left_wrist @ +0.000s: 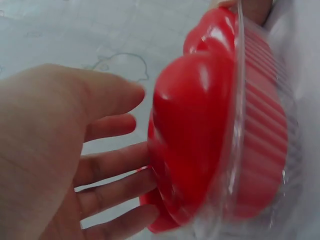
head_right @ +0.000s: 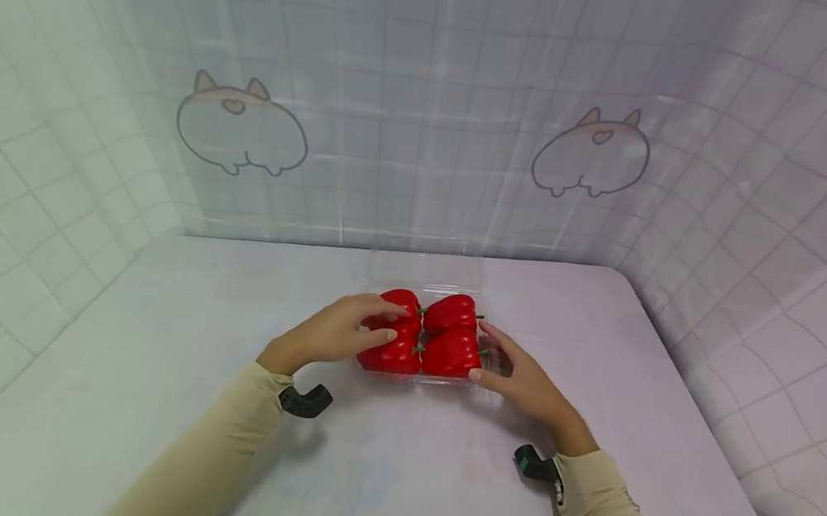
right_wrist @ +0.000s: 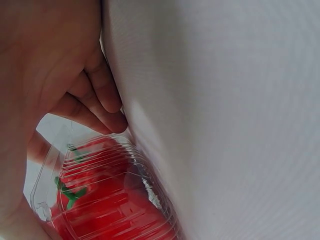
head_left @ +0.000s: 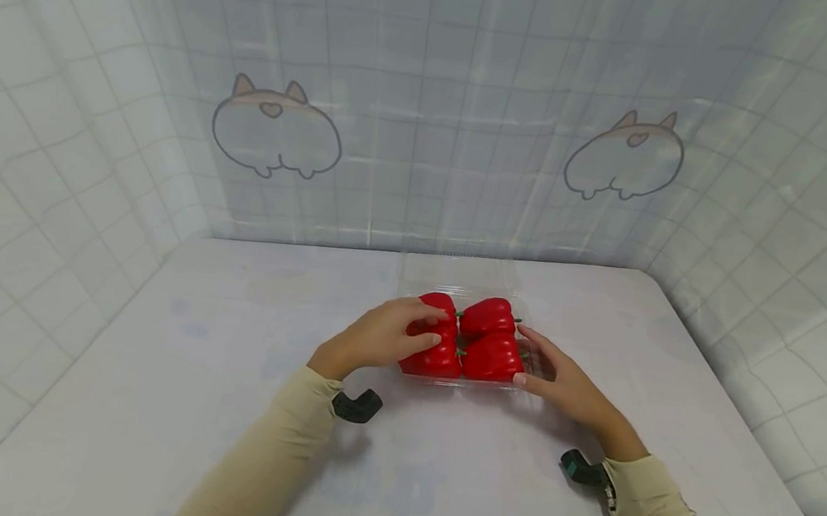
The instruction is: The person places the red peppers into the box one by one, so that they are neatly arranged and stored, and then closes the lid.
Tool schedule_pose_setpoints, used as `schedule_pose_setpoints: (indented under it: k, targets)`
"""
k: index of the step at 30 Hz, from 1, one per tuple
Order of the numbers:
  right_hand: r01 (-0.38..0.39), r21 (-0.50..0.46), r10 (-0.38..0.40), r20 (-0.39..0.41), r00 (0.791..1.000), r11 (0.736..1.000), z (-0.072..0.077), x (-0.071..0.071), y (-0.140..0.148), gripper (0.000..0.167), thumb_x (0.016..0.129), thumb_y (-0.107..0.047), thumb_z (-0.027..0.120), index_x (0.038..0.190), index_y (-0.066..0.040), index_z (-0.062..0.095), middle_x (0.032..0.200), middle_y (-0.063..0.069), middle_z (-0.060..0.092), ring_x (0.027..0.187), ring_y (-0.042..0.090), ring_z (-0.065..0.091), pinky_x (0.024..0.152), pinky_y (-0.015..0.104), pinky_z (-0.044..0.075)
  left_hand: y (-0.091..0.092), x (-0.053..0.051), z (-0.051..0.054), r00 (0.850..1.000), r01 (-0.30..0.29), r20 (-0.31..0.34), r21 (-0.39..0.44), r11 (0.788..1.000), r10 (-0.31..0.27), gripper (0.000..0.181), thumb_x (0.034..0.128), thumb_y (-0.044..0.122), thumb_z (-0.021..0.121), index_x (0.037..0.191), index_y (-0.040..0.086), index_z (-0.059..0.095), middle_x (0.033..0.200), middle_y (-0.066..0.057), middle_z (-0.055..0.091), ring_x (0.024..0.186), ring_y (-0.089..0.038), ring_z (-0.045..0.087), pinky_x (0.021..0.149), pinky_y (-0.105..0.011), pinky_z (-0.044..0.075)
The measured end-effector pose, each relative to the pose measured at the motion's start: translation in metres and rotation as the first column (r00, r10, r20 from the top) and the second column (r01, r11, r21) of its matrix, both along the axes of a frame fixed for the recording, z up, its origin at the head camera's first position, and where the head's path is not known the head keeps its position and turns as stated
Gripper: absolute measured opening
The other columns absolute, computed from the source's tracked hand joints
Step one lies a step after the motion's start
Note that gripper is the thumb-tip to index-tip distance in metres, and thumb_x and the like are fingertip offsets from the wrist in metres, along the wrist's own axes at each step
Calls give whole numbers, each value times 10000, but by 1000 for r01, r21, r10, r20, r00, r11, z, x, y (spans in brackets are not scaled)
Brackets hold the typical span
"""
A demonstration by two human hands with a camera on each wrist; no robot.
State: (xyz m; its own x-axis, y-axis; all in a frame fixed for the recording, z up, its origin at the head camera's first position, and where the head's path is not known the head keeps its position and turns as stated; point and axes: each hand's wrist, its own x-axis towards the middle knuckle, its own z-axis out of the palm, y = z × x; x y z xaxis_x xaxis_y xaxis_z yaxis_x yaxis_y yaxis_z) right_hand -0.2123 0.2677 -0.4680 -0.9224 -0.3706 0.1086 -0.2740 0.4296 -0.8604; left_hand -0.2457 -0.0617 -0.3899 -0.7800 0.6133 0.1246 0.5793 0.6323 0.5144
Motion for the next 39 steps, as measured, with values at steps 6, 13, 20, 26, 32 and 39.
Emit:
schedule_pose_setpoints:
  k: [6, 13, 20, 26, 32, 39]
  targets:
    - [8, 6, -8, 1, 1000, 1000, -1, -2, 0, 852, 874, -362, 758, 1580, -265, 292, 1522, 121, 423, 1368, 352, 422, 1059, 554, 416, -4, -3, -3, 999, -23, -27, 9, 1000, 24, 420, 937, 317, 706, 1339, 213, 646, 1224, 39, 649, 1111, -144, 581, 854, -307, 557]
    - [15, 11, -14, -3, 1000, 1000, -1, -2, 0, 857, 871, -368, 760, 1580, -266, 291, 1524, 119, 421, 1375, 351, 414, 1062, 557, 411, -3, 0, -5, 999, -15, -51, -39, 999, 13, 447, 880, 438, 750, 1273, 229, 700, 1215, 56, 625, 1130, -138, 557, 846, -318, 556]
    - [10, 18, -10, -8, 1000, 1000, -2, -1, 0, 853, 876, -362, 755, 1582, -251, 289, 1519, 123, 427, 1373, 348, 417, 1069, 558, 402, 2, 5, -1, 997, -16, -82, -154, 988, 4, 459, 869, 453, 746, 1265, 226, 695, 1204, 52, 613, 1113, -125, 552, 861, -330, 549]
    - [15, 6, -15, -4, 1000, 1000, 1, 0, 0, 858, 874, -358, 759, 1582, -247, 288, 1513, 128, 431, 1365, 350, 427, 1065, 560, 405, 10, 9, 5, 996, -46, -79, -225, 973, 29, 464, 832, 422, 782, 1244, 236, 679, 1186, 52, 603, 1084, -119, 547, 821, -320, 563]
    - [12, 2, -12, -4, 1000, 1000, -3, -1, 2, 859, 873, -359, 760, 1582, -258, 287, 1521, 125, 418, 1379, 353, 405, 1070, 556, 401, 15, 9, 11, 996, -35, -88, -294, 955, 9, 450, 842, 414, 766, 1250, 246, 677, 1184, 48, 603, 1067, -126, 549, 814, -328, 554]
    - [14, 3, -14, 4, 1000, 1000, -2, -1, 2, 865, 860, -376, 771, 1576, -276, 297, 1516, 115, 425, 1375, 353, 406, 1055, 552, 422, 6, 5, 9, 999, 18, -25, -234, 972, -25, 454, 870, 390, 759, 1280, 216, 668, 1213, 41, 610, 1117, -131, 544, 860, -316, 546]
